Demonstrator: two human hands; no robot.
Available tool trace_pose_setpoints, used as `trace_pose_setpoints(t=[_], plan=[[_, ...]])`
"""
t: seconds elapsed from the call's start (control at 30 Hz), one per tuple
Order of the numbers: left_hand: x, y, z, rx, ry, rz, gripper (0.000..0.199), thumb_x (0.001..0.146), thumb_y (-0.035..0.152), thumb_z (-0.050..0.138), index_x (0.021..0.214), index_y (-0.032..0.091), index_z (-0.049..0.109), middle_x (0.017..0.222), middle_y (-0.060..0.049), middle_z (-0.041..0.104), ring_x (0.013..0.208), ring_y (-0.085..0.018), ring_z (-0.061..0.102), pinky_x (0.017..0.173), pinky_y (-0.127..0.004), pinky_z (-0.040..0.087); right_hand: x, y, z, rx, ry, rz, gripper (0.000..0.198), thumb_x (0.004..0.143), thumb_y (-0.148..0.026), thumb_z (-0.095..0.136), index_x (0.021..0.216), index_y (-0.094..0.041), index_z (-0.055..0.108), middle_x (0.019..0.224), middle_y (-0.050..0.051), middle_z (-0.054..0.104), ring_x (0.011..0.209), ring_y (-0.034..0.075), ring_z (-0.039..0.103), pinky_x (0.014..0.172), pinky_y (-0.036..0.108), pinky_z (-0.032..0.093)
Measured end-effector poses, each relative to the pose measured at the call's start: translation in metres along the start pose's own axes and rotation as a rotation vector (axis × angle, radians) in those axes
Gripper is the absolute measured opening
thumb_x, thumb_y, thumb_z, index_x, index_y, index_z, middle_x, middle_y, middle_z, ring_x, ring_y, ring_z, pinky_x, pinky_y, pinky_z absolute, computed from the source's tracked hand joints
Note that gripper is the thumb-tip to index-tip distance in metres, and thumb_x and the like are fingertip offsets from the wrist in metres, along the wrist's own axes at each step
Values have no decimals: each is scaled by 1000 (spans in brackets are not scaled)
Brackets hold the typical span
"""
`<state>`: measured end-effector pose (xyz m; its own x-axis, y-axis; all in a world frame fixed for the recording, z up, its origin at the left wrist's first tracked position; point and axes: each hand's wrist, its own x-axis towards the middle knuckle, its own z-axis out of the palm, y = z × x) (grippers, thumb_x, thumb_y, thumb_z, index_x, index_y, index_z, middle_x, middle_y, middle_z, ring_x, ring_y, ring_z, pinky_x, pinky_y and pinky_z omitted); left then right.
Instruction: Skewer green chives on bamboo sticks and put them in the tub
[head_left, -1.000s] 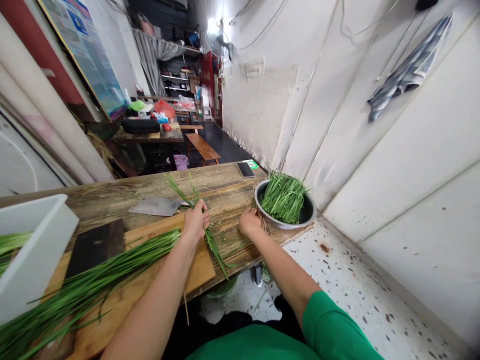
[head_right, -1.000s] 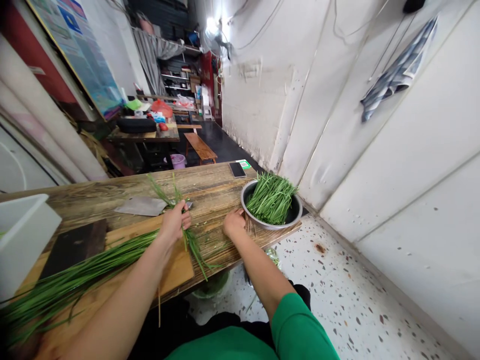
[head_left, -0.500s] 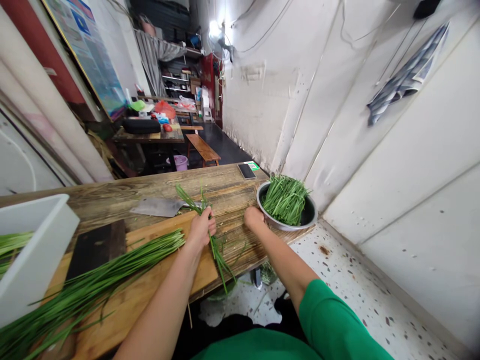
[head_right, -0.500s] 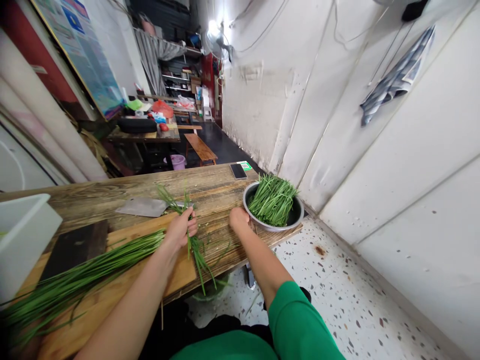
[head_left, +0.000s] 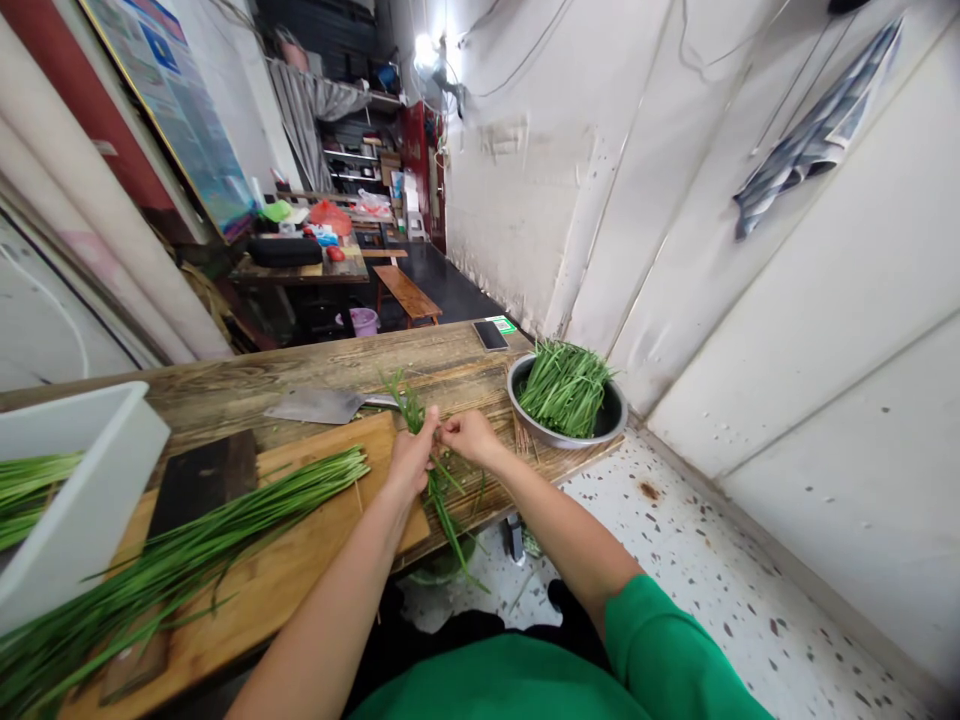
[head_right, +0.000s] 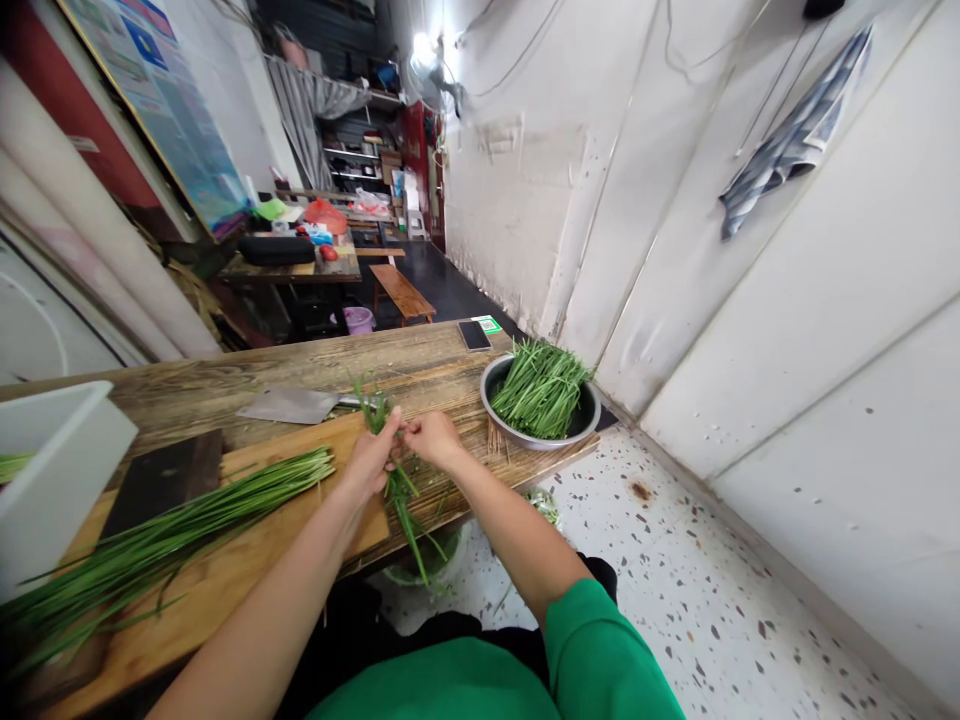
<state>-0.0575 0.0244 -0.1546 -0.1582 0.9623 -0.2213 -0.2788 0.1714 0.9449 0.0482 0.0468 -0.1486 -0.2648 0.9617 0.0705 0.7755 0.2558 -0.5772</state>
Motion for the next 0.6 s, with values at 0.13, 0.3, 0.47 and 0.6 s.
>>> trace_pose_setpoints(t=[0.13,0.3,0.47,0.6], plan=[[-15,4,17,-59,-64,141,42,64,54,63,66,14,50,42,8,35,33,-3,31,33,-14,18,-23,3,-15,164,130,-64,24,83,-24,48,82,-14,70,73,-2,68,65,9,59,54,13,38],[-40,10,39,-92,-279,109,38,71,51,58,62,17,44,45,9,27,33,-3,24,34,-15,17,-73,38,-28,255,244,-78,15,79,-24,55,77,-17,69,69,-1,68,61,11,60,57,17,43],[-74,-7,77,393,-446,221,32,70,38,62,52,18,45,45,3,36,40,-10,37,40,-22,25,-173,85,-61,205,696,29,27,84,-28,44,97,-13,63,81,9,65,70,18,61,65,30,48],[-111,-51,111,934,-764,414,7,64,18,60,59,19,56,58,-5,55,62,-22,54,59,-30,38,-246,93,-88,-49,688,-353,46,79,-39,54,120,-19,52,109,12,60,108,27,51,93,46,39]])
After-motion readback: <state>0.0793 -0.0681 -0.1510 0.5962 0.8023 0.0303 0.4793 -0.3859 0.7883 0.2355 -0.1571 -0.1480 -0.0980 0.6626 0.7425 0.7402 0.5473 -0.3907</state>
